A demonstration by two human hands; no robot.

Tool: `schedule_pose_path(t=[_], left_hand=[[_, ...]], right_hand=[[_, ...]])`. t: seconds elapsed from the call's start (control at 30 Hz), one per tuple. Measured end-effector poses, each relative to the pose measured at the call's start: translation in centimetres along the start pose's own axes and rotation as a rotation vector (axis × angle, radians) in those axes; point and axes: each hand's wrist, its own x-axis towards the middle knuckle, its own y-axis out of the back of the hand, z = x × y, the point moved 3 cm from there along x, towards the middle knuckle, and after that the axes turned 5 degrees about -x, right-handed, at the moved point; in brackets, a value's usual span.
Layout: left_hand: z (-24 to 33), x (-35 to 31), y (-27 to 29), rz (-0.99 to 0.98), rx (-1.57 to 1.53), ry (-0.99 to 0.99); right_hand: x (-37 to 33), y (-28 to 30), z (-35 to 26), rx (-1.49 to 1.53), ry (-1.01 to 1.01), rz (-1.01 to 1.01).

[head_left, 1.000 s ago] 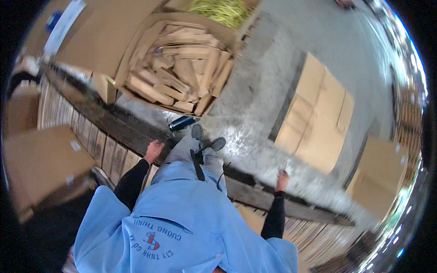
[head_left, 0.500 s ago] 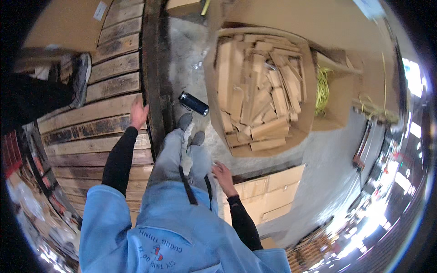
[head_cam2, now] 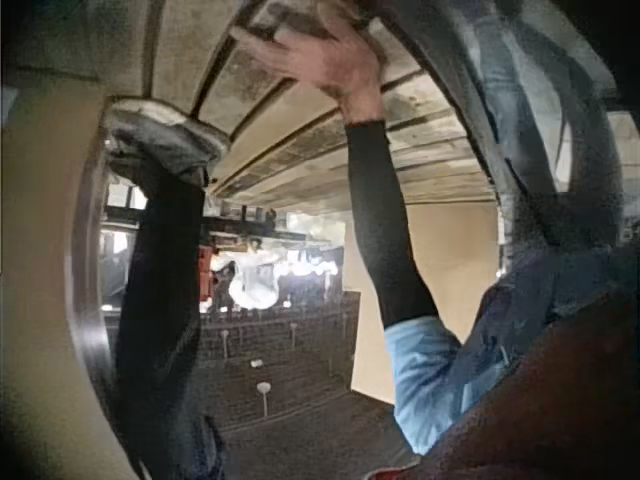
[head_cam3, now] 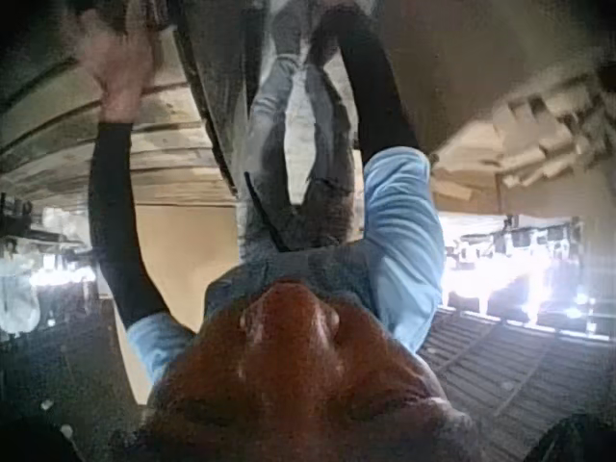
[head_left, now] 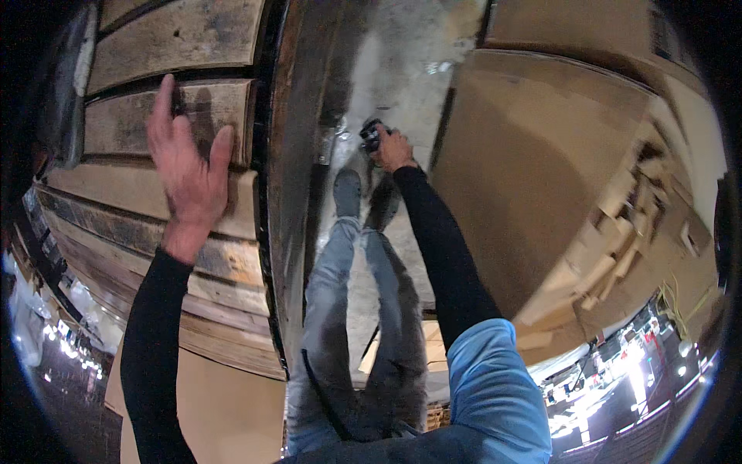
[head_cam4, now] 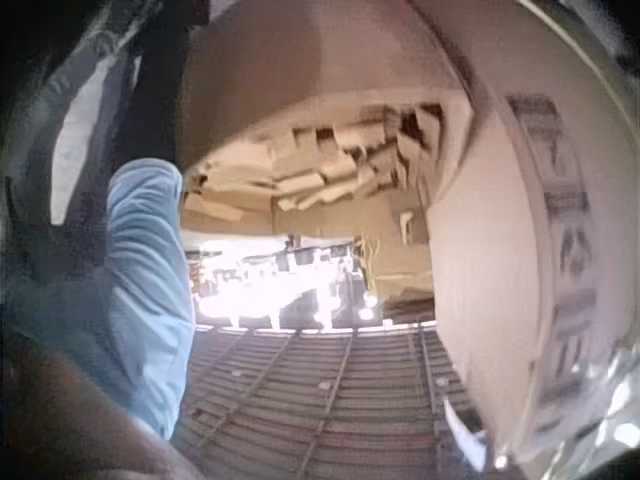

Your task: The person picks up a large cardboard box and places it on a wooden pallet. They then retrieve a yellow plastic strap, wrap it around the box, and tie it to secure the package. Finally, they place small cardboard pieces on top of the box.

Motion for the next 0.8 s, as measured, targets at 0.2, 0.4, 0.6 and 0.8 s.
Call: schedule_pose_path(t=[0.2,0.4,0.6,0.8], left_hand=[[-0.7,-0.3,-0.6,0.041,-0.171,0.004],[-0.5,-0.4,-0.8,0.027,-0.192,0.065],[-0.3,-0.6,-0.4,-0.025,-0.131,0.075],[-0.4,-1.3,-0.5,-0.006,-0.075,0.033]], right_hand=[[8.3,-8.2,-0.7,-0.315,-0.003,0.012],[9.8,-10.6,-0.7,-0.285,0.047,0.189],[11.2,-8.1,1.6,-0.33,-0.236,-0.043],[5.0,-3.0,6.4,-0.068,-0.14,0.008]])
